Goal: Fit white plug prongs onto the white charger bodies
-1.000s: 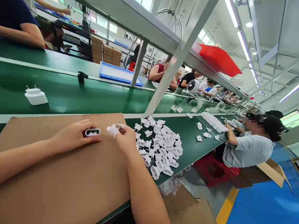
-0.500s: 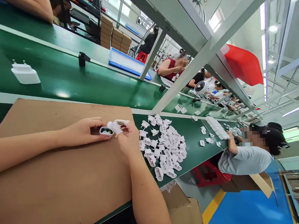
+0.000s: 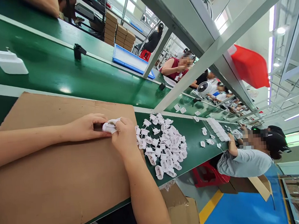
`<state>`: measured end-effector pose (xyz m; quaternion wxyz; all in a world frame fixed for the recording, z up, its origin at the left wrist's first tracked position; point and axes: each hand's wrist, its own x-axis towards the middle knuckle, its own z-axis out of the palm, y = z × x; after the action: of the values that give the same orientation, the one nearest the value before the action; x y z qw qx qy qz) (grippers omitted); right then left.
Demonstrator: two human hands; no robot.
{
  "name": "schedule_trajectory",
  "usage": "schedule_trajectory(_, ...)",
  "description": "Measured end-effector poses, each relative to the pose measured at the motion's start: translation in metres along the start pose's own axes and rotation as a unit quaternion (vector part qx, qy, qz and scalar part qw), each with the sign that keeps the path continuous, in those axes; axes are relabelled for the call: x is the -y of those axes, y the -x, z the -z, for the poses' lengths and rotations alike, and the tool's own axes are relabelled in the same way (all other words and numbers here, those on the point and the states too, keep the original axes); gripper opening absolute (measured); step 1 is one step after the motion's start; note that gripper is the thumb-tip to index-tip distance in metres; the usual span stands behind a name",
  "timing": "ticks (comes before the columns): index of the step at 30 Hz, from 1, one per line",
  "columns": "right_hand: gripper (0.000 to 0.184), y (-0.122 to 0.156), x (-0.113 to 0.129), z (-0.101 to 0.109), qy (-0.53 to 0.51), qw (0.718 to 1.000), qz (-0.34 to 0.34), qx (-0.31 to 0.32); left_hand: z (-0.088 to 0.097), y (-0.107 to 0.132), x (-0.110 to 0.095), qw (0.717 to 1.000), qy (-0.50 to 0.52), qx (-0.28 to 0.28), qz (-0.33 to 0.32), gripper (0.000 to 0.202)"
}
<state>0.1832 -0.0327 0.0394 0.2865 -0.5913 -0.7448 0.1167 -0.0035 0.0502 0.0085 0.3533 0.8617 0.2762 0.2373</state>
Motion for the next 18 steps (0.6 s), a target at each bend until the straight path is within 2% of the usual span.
schedule_trajectory(3, 0.032, -0.004, -0.001, 0.0, 0.023, 1.0, -0.008, -0.003, 0.0, 0.0, -0.001, 1.0, 0.01, 0.002, 0.018, 0.043)
schedule_trajectory(13, 0.033, 0.0, -0.006, -0.018, -0.055, 0.993, -0.064, -0.081, -0.001, 0.005, -0.012, 0.998, 0.017, -0.007, 0.062, 0.044)
schedule_trajectory(18, 0.026, 0.005, -0.003, -0.028, -0.076, 0.985, -0.081, -0.13, -0.004, 0.003, -0.012, 0.994, 0.094, 0.017, 0.061, 0.057)
